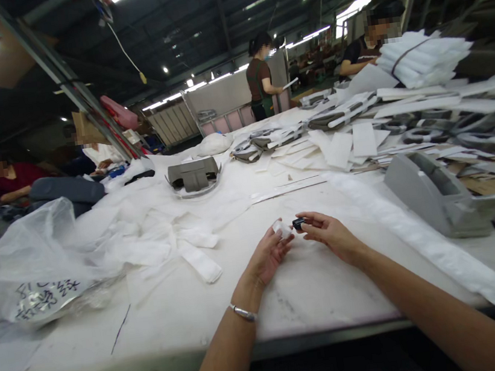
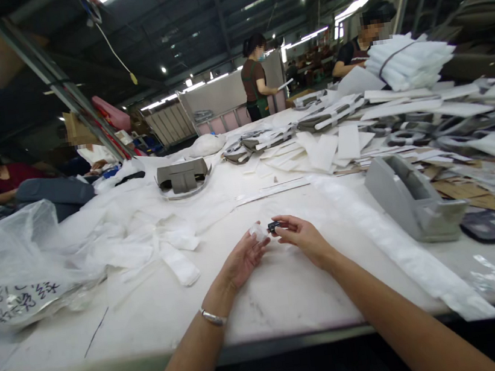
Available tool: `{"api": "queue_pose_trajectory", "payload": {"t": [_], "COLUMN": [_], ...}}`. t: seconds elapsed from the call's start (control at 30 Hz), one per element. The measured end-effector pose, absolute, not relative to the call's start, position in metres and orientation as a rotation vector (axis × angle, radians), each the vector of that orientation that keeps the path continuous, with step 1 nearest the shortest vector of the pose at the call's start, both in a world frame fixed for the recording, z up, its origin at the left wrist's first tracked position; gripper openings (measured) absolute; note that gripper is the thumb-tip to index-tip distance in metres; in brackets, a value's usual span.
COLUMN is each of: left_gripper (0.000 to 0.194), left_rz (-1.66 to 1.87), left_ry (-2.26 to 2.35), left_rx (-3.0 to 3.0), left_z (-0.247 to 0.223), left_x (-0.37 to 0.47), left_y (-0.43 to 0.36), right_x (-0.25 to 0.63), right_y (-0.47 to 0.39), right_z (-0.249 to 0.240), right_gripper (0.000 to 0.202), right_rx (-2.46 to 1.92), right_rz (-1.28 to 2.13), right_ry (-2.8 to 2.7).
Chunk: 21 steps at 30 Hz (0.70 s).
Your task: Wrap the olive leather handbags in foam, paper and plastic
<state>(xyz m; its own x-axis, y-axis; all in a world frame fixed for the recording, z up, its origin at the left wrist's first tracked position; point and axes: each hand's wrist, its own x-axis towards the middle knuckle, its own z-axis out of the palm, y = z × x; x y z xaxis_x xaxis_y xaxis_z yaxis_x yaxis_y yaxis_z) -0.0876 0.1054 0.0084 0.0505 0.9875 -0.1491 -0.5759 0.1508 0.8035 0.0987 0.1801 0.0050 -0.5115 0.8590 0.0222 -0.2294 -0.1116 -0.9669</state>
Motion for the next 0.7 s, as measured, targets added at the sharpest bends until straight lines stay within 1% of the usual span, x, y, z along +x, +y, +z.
{"api": "queue_pose_trajectory", "payload": {"t": [0.07,0.2,0.23,0.53,0.7], "left_gripper": [0.053,0.038,0.037,0.042,0.042], "left_rz": [1.31,1.275,1.261,1.177,1.167], "left_ry": [0.803,0.822,0.832,0.893,0.906], "left_rx": [0.65,0.641,0.64,0.63,0.619], "left_z": [0.0093,0.0087,0.0081,0.0059,0.0093], "left_x": [-0.0868,-0.0857,-0.0856,-0.0851,-0.0841], "left_y": [0.1047,0.1064,0.1071,0.1074,0.1063], "right_x": [0.0985,0.0978,0.0978,0.0991,0.0984], "right_y": [0.1806,0.1807,0.1805,0.181,0.182], "right_z": [0.004,0.0021,0.0019,-0.0019,-0.0034], "right_gripper": [0.047,0.047,0.047,0.047,0.05], "right_rx": [-0.754,-0.737,-0.739,-0.799,-0.796], "right_rz": [1.712,1.697,1.695,1.619,1.593], "right_ry": [-1.376,-1.386,-1.394,-1.488,-1.512]}}
